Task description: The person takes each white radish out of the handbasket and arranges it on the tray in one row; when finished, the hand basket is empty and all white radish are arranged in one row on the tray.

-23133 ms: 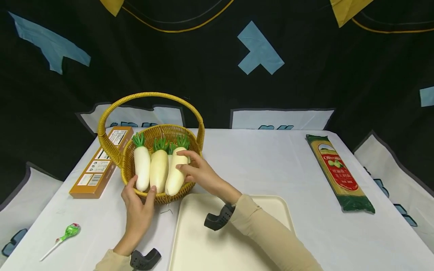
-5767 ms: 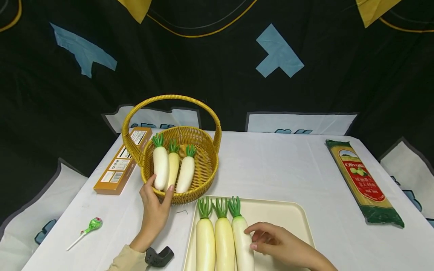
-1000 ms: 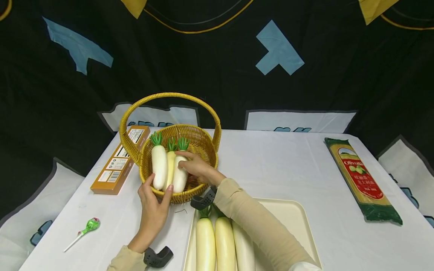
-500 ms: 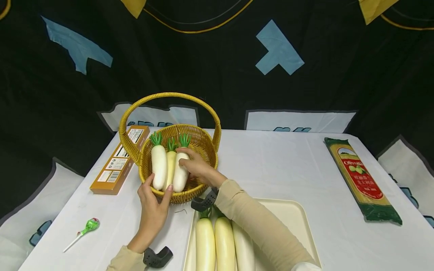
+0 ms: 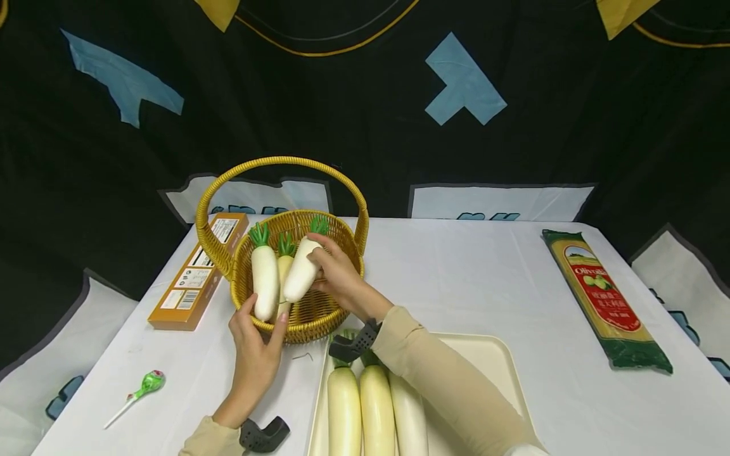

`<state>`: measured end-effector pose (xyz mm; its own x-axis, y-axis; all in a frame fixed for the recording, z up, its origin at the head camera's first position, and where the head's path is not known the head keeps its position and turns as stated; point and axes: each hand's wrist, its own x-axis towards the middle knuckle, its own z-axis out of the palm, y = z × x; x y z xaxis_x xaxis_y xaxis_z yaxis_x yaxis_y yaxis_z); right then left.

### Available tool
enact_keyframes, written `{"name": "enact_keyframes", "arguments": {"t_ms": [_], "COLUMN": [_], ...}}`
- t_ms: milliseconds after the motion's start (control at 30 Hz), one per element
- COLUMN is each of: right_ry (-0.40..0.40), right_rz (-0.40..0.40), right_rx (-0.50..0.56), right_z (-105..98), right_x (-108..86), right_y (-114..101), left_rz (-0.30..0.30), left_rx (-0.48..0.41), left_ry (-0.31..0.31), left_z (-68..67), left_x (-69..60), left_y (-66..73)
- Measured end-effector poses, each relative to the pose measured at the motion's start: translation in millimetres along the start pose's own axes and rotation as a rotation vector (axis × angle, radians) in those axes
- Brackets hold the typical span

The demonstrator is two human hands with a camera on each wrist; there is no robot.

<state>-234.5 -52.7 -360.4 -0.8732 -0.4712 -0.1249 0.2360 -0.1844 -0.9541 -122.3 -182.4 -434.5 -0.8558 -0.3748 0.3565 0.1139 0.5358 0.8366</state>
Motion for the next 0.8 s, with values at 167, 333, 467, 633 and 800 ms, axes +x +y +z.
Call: {"name": "enact_keyframes", "arguments": {"t_ms": [167,333,467,633,800], "right_ry": [-0.119,-0.253,-0.314,-0.341,-0.32], "right_rz": [-0.008,-0.001,-0.002,-0.027,-0.025], "right_rx": [0.007,-0.109,-0.265,-0.449,-0.538], "right_z": [3,-4,-15,-41,-78], "right_x": [-15.2,-42.0,-67.4,-102.2,-135.2], "right_y": [-12,-28,-37,-44,-43], "left_rz": [-0.007,0.009,0.002,-0.002,-0.006], "left_rx": [-0.004,0.0,0.016,0.009,-0.006], "left_ry": [-0.006,-0.015,-0.001,-0.004,-0.034], "left_z": [-2.4,-3.1,-3.5,-3.5,-2.1], "left_x": [-0.7,-0.3,-1.1,-0.6,-0.4], "left_y": [0.4,0.9,1.9,2.5,2.8]}}
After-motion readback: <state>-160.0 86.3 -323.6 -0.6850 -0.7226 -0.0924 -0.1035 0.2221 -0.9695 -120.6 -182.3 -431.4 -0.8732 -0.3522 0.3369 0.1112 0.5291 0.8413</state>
